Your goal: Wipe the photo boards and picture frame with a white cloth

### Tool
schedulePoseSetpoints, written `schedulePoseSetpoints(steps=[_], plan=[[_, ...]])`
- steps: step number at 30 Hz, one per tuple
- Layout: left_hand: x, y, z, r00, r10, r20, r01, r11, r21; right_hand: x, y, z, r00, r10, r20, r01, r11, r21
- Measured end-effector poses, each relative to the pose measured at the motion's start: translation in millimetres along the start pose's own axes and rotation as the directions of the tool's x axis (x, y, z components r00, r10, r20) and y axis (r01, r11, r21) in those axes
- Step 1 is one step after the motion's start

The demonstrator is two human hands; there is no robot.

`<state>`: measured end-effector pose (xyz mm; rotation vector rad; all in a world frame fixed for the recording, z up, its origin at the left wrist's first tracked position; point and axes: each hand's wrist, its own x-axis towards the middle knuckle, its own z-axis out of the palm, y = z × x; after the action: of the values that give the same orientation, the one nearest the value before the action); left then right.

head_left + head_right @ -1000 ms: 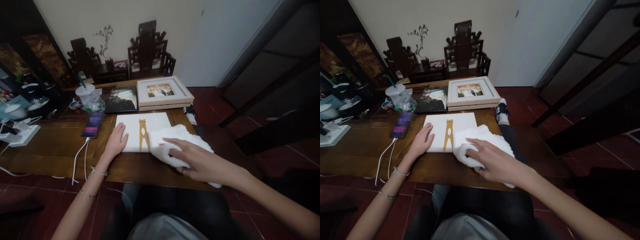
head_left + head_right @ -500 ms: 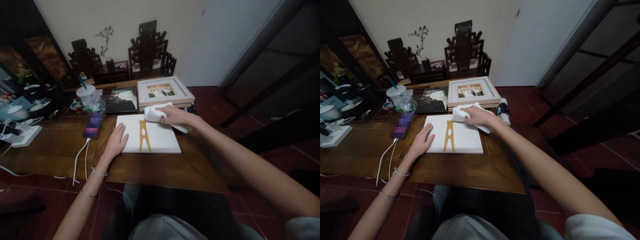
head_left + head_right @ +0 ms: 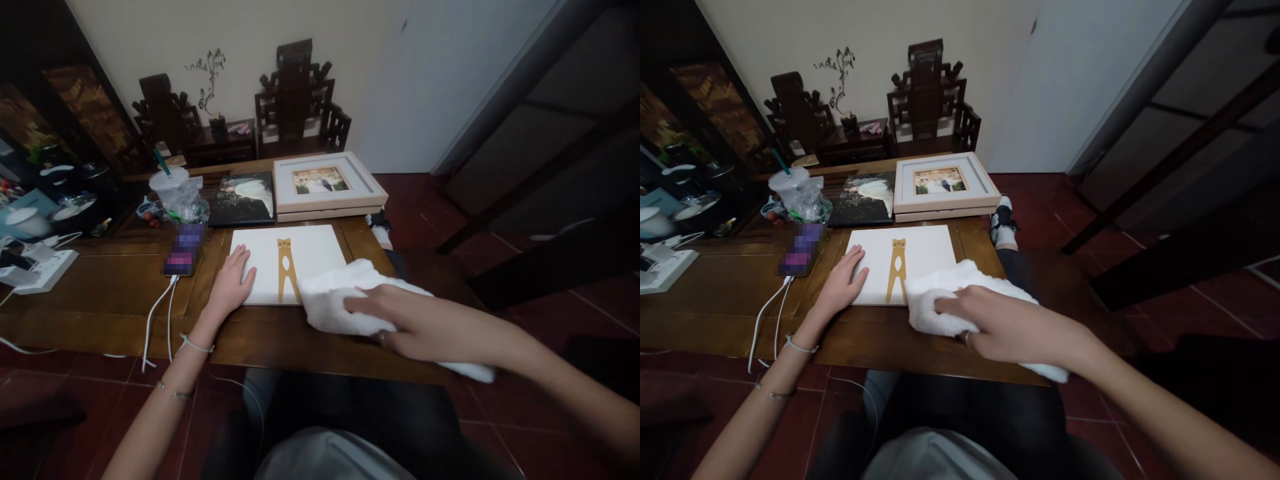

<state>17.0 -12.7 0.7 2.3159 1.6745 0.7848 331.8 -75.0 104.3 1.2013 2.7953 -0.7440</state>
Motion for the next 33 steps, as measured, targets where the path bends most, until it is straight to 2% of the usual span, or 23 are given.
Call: schedulePoseSetpoints(steps=[2, 4, 8, 11, 14, 17, 21, 24, 26, 29, 33], plan=[[0.1, 0.2, 0.1, 1.0, 0.0, -0.001, 0.0, 1.0, 0.005, 0.5, 7.9, -6.1, 0.999, -0.031, -0.01, 0.031, 0.998, 0.053], [0.3, 0.4, 0.2, 1.0, -0.004, -0.002, 0.004, 1.0, 0.006, 15.4, 24.3, -12.2, 0.996, -0.053, -0.07, 0.059, 0.995, 0.083], [0.8, 0.6, -0.5, 1.0, -0.008, -0.003, 0.008, 1.0, -0.006, 73.9, 53.2, -16.4, 0.964, -0.005, -0.265, 0.015, 0.999, 0.033], [0.9, 0.5, -1.8, 1.0, 0.003, -0.004, -0.003, 1.0, -0.012, 115.7, 49.8, -11.1, 0.929, 0.094, -0.358, -0.106, 0.994, -0.013], [0.6, 0.3, -2.8, 1.0, 0.008, -0.008, -0.009, 1.0, -0.017, 133.2, 31.2, 1.4, 0.939, 0.091, -0.333, -0.128, 0.988, -0.092], [0.2, 0.9, -3.1, 1.0, 0.012, -0.004, -0.012, 1.0, -0.015, 121.7, 14.8, 20.6, 0.962, 0.033, -0.269, -0.078, 0.984, -0.159], [-0.1, 2.8, -2.5, 1.0, 0.002, 0.012, -0.002, 1.0, 0.009, 76.0, 1.0, 44.5, 0.98, -0.079, -0.184, 0.054, 0.989, -0.139], [0.1, 3.7, -2.0, 1.0, -0.002, 0.013, 0.001, 1.0, 0.022, 38.7, -11.9, 48.1, 0.976, -0.185, -0.116, 0.172, 0.979, -0.11], [0.2, 3.8, -1.7, 1.0, 0.001, 0.01, -0.001, 1.0, 0.023, 22.6, -18.6, 42.3, 0.979, -0.198, -0.059, 0.193, 0.978, -0.077], [0.3, 2.9, -1.4, 1.0, 0.005, 0.005, -0.005, 1.0, 0.017, 21.0, -15.7, 28.4, 0.992, -0.116, -0.05, 0.115, 0.993, -0.027], [0.4, 1.0, -0.9, 1.0, 0.01, -0.008, -0.01, 1.0, -0.003, 58.1, 8.7, 14.8, 0.979, -0.005, -0.204, -0.009, 0.998, -0.069]])
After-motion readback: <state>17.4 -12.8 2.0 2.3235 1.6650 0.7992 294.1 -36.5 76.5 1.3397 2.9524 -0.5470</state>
